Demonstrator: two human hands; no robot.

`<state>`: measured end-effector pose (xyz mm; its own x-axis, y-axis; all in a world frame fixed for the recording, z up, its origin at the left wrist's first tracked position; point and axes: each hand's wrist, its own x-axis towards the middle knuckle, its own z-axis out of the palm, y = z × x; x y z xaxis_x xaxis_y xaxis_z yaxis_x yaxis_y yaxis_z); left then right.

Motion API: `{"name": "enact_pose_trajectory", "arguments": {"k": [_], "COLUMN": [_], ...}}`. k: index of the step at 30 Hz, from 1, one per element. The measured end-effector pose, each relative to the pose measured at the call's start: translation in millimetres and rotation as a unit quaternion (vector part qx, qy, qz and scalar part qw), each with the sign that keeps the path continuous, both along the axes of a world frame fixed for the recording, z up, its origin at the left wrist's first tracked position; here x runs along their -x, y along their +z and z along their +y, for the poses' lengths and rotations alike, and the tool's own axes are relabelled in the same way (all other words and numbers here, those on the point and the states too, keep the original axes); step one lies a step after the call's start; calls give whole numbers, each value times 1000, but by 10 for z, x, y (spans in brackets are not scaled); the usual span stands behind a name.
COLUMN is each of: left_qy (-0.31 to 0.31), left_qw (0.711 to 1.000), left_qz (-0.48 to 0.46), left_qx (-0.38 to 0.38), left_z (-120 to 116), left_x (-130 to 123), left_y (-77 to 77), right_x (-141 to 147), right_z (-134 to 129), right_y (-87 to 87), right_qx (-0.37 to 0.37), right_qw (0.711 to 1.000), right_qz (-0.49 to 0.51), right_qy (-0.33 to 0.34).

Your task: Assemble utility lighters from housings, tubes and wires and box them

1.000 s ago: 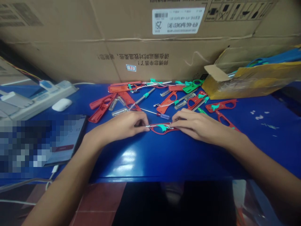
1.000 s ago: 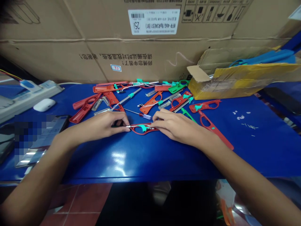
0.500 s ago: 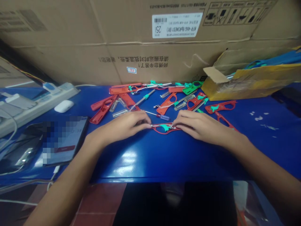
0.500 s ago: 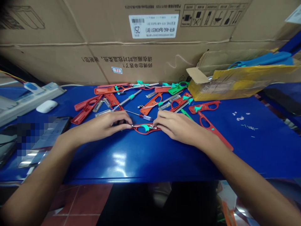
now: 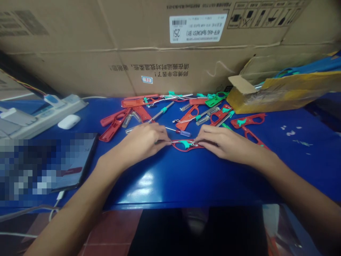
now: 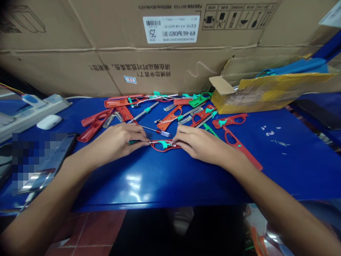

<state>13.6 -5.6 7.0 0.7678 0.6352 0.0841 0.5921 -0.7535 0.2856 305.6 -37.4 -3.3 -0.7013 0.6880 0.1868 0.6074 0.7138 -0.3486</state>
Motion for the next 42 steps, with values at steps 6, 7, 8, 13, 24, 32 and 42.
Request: {"name": "enact_pose_trajectory", "arguments": {"k": [6, 7, 8, 13, 24, 32, 42], "left_qy": [7, 6, 6, 3, -9, -9, -4], "left_qw": [1000, 1000, 1000, 1000, 999, 998, 998], "left_qz": [12, 11, 9, -12, -37, -50, -59], "left_qx": [-23, -24, -26, -19, 9, 30, 31], "left_z": [2, 8, 15, 42, 9, 17, 5], "left_x": [-29, -29, -27, -5, -17, -6, -19], "left_y": [-11, -11, -12, -28, -65, -83, -55], "right_x": [-32, -47, -68, -277, -830, -665, -407], "right_z": [43, 56, 71, 183, 494, 560, 311], "right_y": [26, 40, 55, 146, -25, -192, 99], "right_qx": [16, 9, -3, -87, -91, -150, -136], "right_qw": [1000, 1000, 1000, 990, 988, 972, 956], "right_qz": [15, 19, 25, 52, -12, -73, 159], "right_qy": [3, -3, -13, -98, -123, -164, -207]}}
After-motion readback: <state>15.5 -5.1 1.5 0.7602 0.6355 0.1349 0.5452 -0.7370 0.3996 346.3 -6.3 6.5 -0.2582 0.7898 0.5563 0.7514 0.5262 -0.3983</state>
